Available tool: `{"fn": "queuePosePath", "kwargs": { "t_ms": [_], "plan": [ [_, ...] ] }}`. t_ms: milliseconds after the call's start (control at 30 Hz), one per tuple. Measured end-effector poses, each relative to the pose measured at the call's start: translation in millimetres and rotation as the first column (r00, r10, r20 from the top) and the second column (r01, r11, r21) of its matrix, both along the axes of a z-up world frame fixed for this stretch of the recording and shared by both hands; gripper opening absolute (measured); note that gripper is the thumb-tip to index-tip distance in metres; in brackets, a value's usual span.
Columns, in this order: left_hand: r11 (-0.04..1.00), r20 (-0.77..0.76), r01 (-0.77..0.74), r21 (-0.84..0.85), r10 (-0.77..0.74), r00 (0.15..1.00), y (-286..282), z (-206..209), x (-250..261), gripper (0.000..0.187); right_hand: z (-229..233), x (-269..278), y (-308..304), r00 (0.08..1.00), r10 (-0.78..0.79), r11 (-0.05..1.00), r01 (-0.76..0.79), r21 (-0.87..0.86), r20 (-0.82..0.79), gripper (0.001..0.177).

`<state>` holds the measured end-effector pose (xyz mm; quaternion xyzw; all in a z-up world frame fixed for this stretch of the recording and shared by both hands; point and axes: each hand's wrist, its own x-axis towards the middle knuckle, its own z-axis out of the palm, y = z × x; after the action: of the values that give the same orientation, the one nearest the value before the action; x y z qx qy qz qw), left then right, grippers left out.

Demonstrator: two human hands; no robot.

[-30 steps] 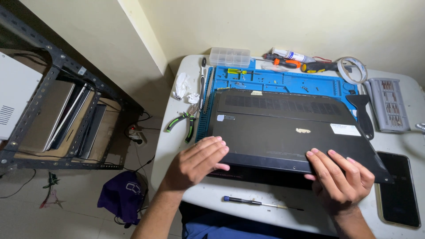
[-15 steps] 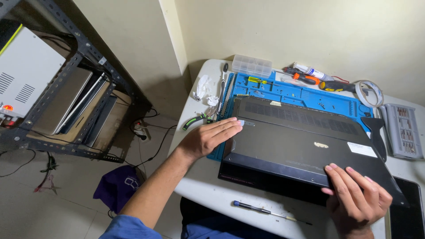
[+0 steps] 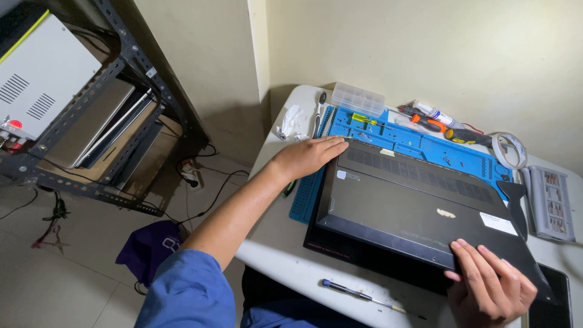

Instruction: Assembling a laptop by attaching the bottom cover and securing it with screws.

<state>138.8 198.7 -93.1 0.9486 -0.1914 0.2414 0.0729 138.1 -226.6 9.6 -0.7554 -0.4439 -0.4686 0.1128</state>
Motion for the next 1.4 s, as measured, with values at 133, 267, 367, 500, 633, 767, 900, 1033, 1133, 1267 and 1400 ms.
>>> {"fn": "queuePosePath", "kwargs": {
  "t_ms": [133,267,367,500,633,767,900,1033,1133,1267,1400],
  "plan": [
    [0.995,0.114,0.002,0.101,-0.013,0.993,-5,11,1,0.054,-2,2,1,1.0,-0.012,1.0,0.012,0.029,0.003,0.051],
    [0.996,0.041,-0.012,0.088,0.009,0.999,-7,14,2,0.058,8,1,4,1.0,0.012,1.0,-0.011,0.028,-0.022,0.052],
    [1.0,-0.007,-0.003,0.027,0.003,1.0,-7,29,4,0.05,10,3,6,1.0,0.027,0.999,-0.028,0.036,0.003,0.053],
    [0.988,0.034,-0.049,0.148,0.045,0.998,-5,14,20,0.051,8,1,3,1.0,0.025,0.999,-0.025,0.026,-0.008,0.051],
    [0.975,0.075,-0.047,0.218,0.031,0.997,-3,8,25,0.052,8,1,0,0.999,0.039,0.999,-0.039,0.017,-0.013,0.05],
    [0.99,0.026,-0.016,0.143,0.012,1.0,-4,13,24,0.042,5,4,-2,1.0,0.001,1.0,-0.002,0.02,0.016,0.051],
    [0.999,-0.028,0.017,0.043,-0.016,0.999,-4,14,19,0.056,8,6,-1,1.0,0.018,1.0,-0.018,0.026,0.024,0.051],
    [0.966,0.286,0.241,-0.094,-0.206,0.936,-18,44,-6,0.033,12,6,-1,0.999,0.024,1.0,-0.024,0.015,0.029,0.049],
    [0.947,0.331,0.295,-0.129,-0.239,0.913,-22,51,-21,0.029,17,6,1,0.999,0.018,1.0,-0.018,0.004,0.026,0.051],
    [0.944,0.353,0.29,-0.156,-0.221,0.909,-29,64,-23,0.029,18,8,3,0.999,0.025,0.999,-0.026,0.019,0.02,0.051],
    [0.946,0.222,0.233,-0.225,-0.183,0.958,-27,62,-25,0.035,22,9,4,0.999,0.029,0.999,-0.029,0.019,0.032,0.053]
  ]
}}
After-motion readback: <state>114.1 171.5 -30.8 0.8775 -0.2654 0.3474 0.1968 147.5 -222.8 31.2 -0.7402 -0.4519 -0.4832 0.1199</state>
